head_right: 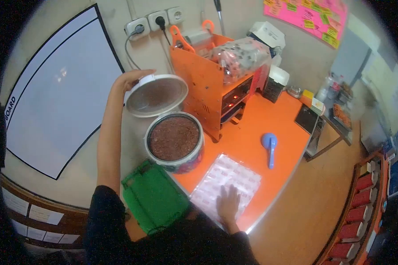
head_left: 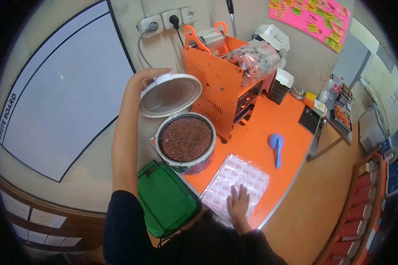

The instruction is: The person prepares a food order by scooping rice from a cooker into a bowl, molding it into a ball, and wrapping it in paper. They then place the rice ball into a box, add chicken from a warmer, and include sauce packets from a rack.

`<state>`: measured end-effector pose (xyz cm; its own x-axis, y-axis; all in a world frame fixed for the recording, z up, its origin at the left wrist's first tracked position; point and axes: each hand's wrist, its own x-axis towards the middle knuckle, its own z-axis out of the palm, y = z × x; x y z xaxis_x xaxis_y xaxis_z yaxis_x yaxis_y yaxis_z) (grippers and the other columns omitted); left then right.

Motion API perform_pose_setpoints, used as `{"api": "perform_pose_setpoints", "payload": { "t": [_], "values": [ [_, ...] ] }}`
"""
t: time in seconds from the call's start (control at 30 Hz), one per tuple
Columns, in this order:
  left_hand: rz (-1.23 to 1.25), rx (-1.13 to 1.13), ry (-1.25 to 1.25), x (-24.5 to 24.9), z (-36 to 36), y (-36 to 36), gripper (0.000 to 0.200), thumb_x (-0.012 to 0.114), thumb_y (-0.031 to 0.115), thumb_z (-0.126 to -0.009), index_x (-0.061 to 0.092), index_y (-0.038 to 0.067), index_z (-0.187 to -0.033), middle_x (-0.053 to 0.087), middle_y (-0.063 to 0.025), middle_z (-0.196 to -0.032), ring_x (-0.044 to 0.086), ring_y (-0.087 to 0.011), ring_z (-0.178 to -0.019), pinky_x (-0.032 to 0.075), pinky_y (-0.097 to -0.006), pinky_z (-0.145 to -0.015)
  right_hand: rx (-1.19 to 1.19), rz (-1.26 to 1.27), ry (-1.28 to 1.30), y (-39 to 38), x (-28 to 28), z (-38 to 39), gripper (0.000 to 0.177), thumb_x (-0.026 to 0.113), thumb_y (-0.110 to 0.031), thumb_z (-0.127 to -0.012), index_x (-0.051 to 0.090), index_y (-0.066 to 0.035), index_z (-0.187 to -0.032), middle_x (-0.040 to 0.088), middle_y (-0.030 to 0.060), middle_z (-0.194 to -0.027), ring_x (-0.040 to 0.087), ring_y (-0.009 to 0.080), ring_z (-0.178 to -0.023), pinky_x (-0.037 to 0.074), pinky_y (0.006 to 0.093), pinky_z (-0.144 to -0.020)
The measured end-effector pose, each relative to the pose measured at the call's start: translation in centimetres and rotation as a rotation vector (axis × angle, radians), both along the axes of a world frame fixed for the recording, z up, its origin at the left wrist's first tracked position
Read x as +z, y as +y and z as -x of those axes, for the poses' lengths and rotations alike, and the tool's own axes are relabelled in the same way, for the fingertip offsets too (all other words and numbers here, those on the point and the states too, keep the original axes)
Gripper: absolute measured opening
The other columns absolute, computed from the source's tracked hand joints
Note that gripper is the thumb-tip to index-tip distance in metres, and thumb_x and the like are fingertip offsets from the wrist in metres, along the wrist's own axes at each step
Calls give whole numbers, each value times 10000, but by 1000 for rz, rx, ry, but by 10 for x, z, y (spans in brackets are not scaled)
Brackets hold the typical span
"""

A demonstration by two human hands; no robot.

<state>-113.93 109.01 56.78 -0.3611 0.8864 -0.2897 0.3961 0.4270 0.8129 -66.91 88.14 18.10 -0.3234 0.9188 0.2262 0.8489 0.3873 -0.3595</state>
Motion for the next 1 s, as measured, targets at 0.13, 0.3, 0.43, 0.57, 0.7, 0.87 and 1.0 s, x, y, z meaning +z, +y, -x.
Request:
{"api": "perform_pose_setpoints", "payload": {
  "t": [0.13, 0.3, 0.43, 0.57, 0.7, 0.87, 1.0],
  "values": [
    [42, 61, -173, 6, 35, 22, 750, 705, 567, -772, 567, -37, -1196, 614, -215, -1111, 656, -267, -920, 581, -422, -710, 14, 206, 180, 15, 40, 30, 569, 620, -289, -838, 480, -55, -1337, 430, 282, -1335, 408, 442, -1240, 300, 522, -1068],
    [-5, 85, -314, -2, 74, 45, 899, 620, 605, -800, 385, -23, -1399, 411, -299, -1373, 541, -413, -1157, 473, -547, -905, 224, 237, 594, 46, 75, 105, 885, 765, -299, -748, 289, 20, -1423, 376, 289, -1338, 353, 442, -1277, 314, 482, -1069],
    [-273, 94, -173, -9, 60, 22, 766, 564, 601, -857, 510, -40, -1274, 570, -258, -1150, 608, -277, -975, 498, -389, -833, 218, 225, 716, 63, 110, 154, 1203, 866, -413, -623, 137, 49, -1461, 296, 276, -1414, 303, 418, -1328, 285, 475, -1099],
    [-482, 32, -124, -17, 54, -10, 520, 469, 485, -946, 603, 20, -1137, 625, -124, -1006, 585, -185, -902, 457, -294, -818, 180, 221, 752, 69, 115, 168, 1280, 911, -405, -547, 138, 45, -1463, 309, 258, -1430, 310, 398, -1344, 270, 461, -1118],
    [-909, 158, 63, -76, 67, -39, 384, 429, 361, -974, 604, 54, -1124, 603, -64, -1036, 561, -166, -949, 432, -300, -881, 127, 153, 722, 70, 111, 170, 1265, 924, -378, -524, 176, 44, -1452, 340, 242, -1421, 350, 385, -1329, 287, 452, -1110],
    [-680, 505, -504, -289, 62, -116, 549, 272, 432, -1026, 476, 44, -1356, 499, -136, -1371, 464, -239, -1274, 316, -381, -1098, 92, 159, 676, 72, 111, 168, 1256, 929, -372, -513, 197, 41, -1446, 357, 237, -1405, 364, 383, -1320, 316, 455, -1094],
    [-659, 336, -738, -317, -28, -156, 681, 210, 534, -1013, 346, 7, -1423, 473, -130, -1401, 449, -270, -1293, 278, -408, -1134, 114, 168, 703, 74, 104, 167, 1243, 929, -374, -519, 207, 26, -1448, 369, 230, -1392, 376, 377, -1314, 329, 457, -1090]
  ]
}}
